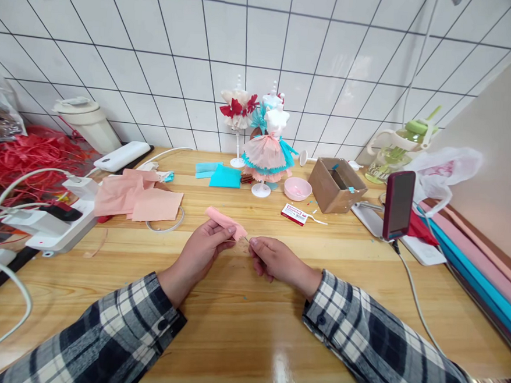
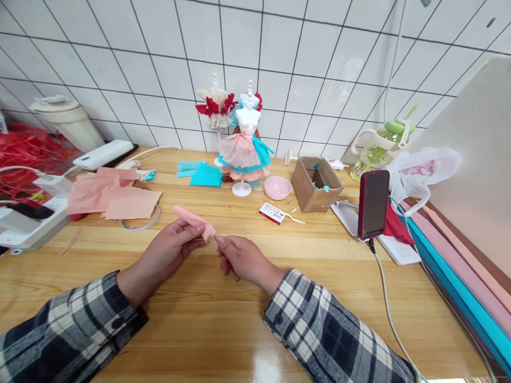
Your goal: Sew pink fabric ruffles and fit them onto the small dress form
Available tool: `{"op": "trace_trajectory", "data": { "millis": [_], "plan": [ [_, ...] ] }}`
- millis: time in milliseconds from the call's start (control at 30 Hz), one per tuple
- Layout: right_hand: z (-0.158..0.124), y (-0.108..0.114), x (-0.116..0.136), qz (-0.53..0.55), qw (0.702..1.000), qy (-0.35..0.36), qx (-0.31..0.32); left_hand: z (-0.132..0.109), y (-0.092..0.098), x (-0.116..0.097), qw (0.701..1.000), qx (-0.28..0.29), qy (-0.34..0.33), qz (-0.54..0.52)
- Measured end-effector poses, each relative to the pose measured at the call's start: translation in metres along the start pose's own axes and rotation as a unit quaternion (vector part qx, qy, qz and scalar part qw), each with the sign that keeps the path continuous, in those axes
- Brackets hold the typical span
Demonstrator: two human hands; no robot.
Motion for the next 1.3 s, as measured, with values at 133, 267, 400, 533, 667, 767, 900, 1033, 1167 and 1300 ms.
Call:
{"op": "trace_trajectory", "data": {
  "millis": [133, 267, 400, 533, 667, 767, 900, 1033, 1167, 1300],
  "plan": [
    [-0.0002, -0.0002, -0.0004, -0.003, 1.000, -0.004, 0.004, -0.0005, 0.0002, 0.0003, 1.000, 0.017, -0.016, -0.001],
    [0.0004, 0.0005, -0.0011, -0.006, 1.000, 0.001, 0.009, 0.0002, 0.0000, 0.0017, 1.000, 0.021, -0.020, 0.007],
    [0.0007, 0.0008, -0.0011, -0.011, 1.000, 0.006, 0.012, 0.0014, 0.0004, 0.0030, 0.999, 0.026, -0.021, 0.014],
    [0.0006, 0.0006, -0.0012, -0.015, 1.000, 0.010, 0.017, 0.0018, 0.0010, 0.0039, 0.999, 0.033, -0.022, 0.023],
    [0.0001, 0.0005, -0.0012, -0.019, 1.000, 0.013, 0.019, 0.0013, 0.0012, 0.0038, 0.999, 0.034, -0.025, 0.024],
    [-0.0005, 0.0004, -0.0006, -0.020, 1.000, 0.015, 0.018, 0.0006, 0.0008, 0.0028, 0.999, 0.031, -0.022, 0.025],
    [-0.0004, 0.0005, -0.0002, -0.026, 0.999, 0.018, 0.019, 0.0001, -0.0002, 0.0015, 0.999, 0.031, -0.023, 0.025],
    [-0.0002, 0.0010, -0.0011, -0.026, 0.999, 0.016, 0.018, -0.0002, -0.0010, 0.0011, 0.999, 0.028, -0.024, 0.025],
    [-0.0007, 0.0012, -0.0015, -0.030, 0.999, 0.020, 0.015, -0.0002, -0.0013, 0.0014, 0.999, 0.025, -0.021, 0.024],
    [-0.0008, 0.0015, -0.0011, -0.031, 0.999, 0.017, 0.017, 0.0000, -0.0012, 0.0015, 0.999, 0.023, -0.023, 0.025]
  ]
}}
Point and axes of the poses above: each hand's wrist, its own z-axis towards the middle knuckle, its own y-axis out of the back of the hand, x = y × z, the point moved 1 cm from there along z, towards the middle knuckle, and after that the axes turned 9 degrees about z, right-handed, at the moved point
